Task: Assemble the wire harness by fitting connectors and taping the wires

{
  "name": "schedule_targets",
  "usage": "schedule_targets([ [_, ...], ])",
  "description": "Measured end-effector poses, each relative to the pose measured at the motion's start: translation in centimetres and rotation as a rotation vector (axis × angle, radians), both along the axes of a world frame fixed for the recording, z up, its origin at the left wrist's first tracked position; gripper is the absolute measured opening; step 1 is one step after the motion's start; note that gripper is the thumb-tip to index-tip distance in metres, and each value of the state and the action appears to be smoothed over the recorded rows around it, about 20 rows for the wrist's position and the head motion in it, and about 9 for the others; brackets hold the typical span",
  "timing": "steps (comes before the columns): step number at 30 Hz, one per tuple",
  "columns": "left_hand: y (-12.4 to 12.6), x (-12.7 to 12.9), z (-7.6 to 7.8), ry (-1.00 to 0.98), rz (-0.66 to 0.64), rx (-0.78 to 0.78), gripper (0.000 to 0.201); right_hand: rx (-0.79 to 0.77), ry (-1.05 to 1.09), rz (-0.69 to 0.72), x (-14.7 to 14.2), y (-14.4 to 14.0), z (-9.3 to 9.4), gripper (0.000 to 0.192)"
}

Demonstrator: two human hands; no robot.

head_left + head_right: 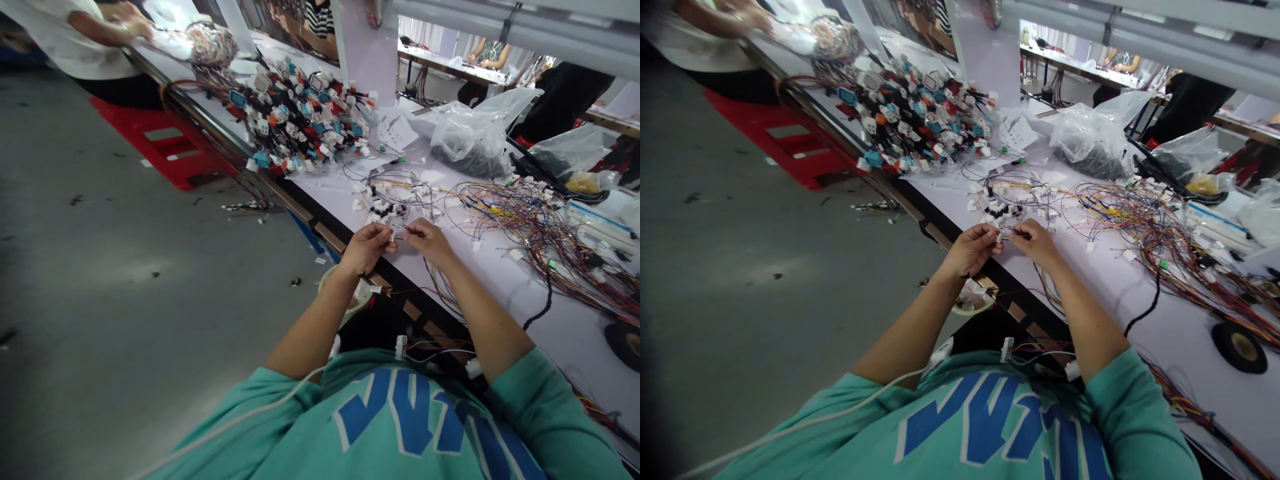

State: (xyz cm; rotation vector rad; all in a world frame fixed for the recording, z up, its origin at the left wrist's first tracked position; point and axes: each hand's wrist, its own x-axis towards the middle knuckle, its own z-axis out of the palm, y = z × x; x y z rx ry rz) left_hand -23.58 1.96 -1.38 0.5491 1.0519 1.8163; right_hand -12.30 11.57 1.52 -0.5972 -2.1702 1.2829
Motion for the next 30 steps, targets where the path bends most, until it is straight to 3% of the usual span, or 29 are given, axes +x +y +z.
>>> schedule_targets([
  [15, 0.08, -0.20, 0.10, -0.054, 0.003, -0.030, 0.018, 0.146, -0.019, 0.043, -0.05, -0.03, -0.13, 0.009],
  [30, 0.18, -0.07, 0.10, -0.056, 0.053, -0.059, 0.019, 0.257, -0.052, -0.065, -0.68, -0.91, -0.52, 0.015],
])
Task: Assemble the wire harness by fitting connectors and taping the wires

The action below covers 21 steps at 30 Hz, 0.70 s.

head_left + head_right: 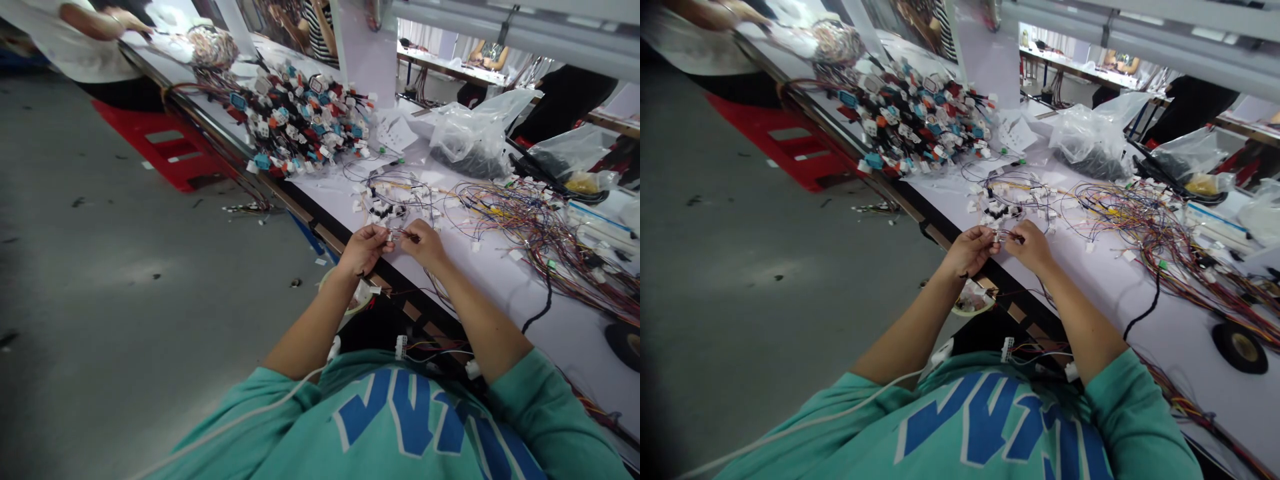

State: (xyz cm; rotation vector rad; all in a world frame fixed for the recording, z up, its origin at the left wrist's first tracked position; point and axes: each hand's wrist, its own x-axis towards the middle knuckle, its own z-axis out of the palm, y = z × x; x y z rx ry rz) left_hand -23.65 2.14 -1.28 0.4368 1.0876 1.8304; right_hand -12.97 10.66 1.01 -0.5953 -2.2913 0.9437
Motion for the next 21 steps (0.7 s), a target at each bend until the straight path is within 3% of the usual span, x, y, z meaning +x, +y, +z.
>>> schedule_targets([
  [21, 0.07, 0.21, -0.17, 0.025, 0.044, 0.036, 0.021, 0.032, -0.012, 0.028, -0.35, -0.70, -0.39, 0.017],
])
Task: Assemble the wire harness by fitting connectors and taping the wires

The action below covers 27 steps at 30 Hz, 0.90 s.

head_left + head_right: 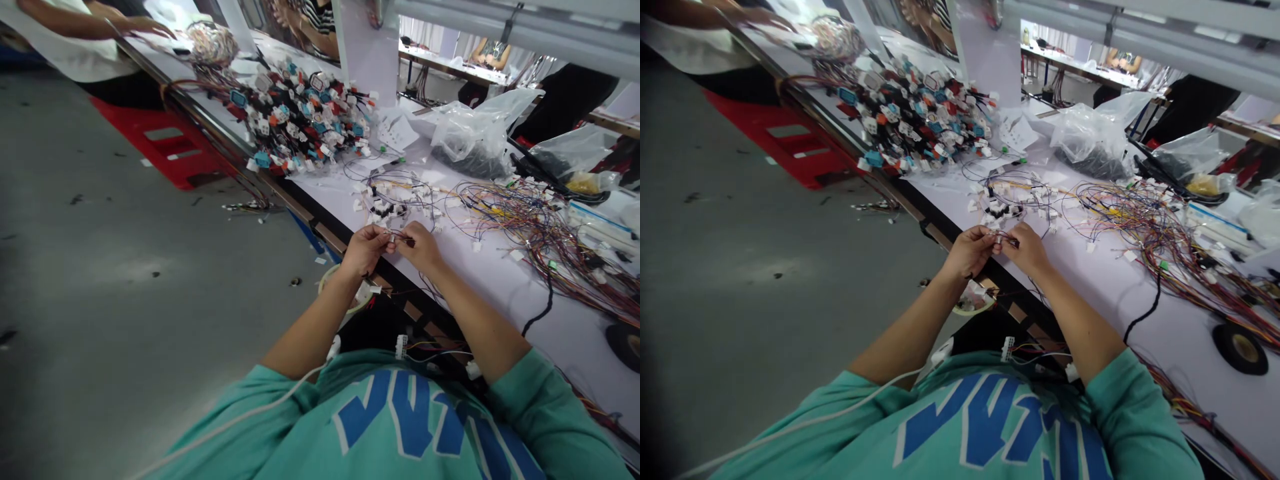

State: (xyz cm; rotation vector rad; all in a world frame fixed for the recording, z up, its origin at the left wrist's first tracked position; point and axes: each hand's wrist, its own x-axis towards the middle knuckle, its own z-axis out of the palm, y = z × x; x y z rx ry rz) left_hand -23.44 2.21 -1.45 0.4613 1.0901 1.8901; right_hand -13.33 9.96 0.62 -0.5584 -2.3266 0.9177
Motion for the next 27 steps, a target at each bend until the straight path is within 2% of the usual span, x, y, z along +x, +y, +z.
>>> schedule_targets([
  [3, 0.0, 0.0, 0.0, 0.028, -0.002, -0.005, 0.022, -0.037, -0.015, -0.001, 0.2, 0.3, 0.1, 0.017],
  [7, -0.1, 0.2, 0.1, 0.054, -0.044, 0.007, 0.024, -0.215, -0.065, 0.088, 0.8, 1.3, 0.6, 0.018],
  [9, -0.2, 0.3, 0.2, 0.064, -0.052, 0.019, 0.027, -0.252, -0.078, 0.122, 1.1, 1.9, 0.8, 0.021],
  [16, -0.1, 0.5, 0.3, 0.072, -0.045, 0.025, 0.035, -0.042, -0.122, 0.041, 1.0, 2.5, 0.5, 0.022],
  [27, -0.2, 0.5, 0.2, 0.115, -0.074, -0.002, 0.029, -0.118, -0.154, 0.093, 1.1, 2.2, 0.9, 0.022],
])
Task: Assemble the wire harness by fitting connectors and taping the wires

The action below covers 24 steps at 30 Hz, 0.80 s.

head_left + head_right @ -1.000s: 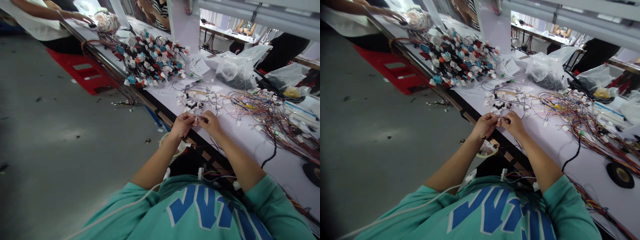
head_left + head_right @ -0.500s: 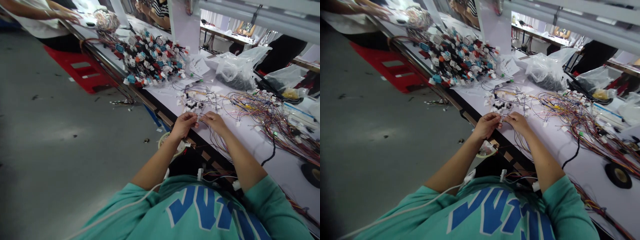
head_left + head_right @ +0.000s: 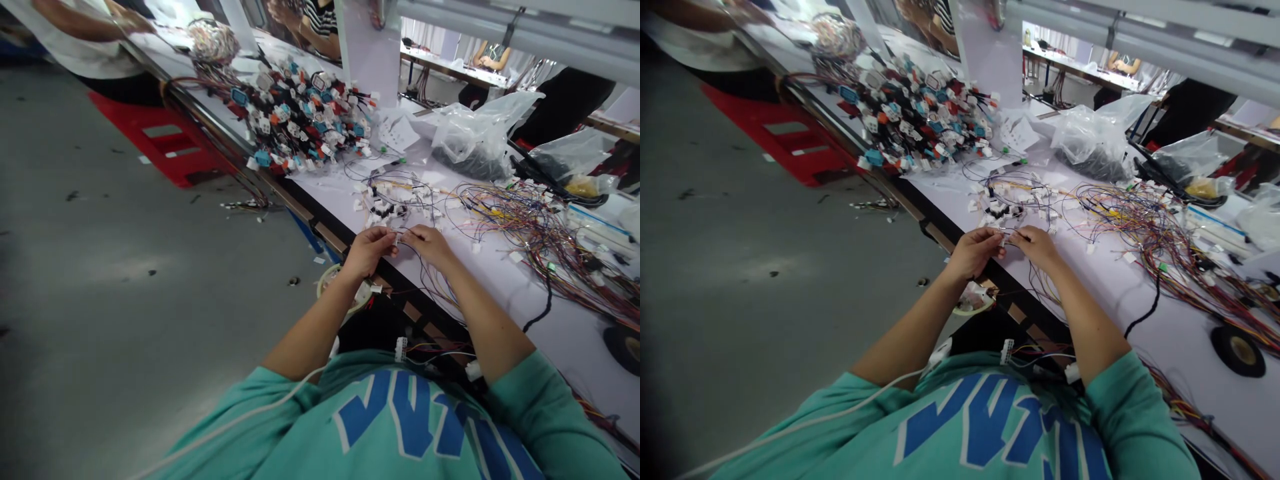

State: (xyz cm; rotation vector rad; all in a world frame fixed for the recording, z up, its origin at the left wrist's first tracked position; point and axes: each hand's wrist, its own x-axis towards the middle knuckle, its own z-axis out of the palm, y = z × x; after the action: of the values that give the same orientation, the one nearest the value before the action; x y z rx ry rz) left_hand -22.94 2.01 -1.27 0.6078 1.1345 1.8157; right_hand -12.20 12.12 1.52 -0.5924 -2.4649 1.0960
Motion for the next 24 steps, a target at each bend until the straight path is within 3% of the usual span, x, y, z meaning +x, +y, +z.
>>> schedule_targets([
  [6, 0.05, 0.10, -0.11, 0.017, -0.001, -0.001, 0.028, 0.012, -0.023, 0.026, 0.04, -0.02, 0.15, 0.023],
  [24, 0.01, 0.22, -0.07, 0.063, -0.015, 0.009, 0.027, -0.169, 0.034, -0.054, -0.08, -0.40, -0.23, 0.011],
])
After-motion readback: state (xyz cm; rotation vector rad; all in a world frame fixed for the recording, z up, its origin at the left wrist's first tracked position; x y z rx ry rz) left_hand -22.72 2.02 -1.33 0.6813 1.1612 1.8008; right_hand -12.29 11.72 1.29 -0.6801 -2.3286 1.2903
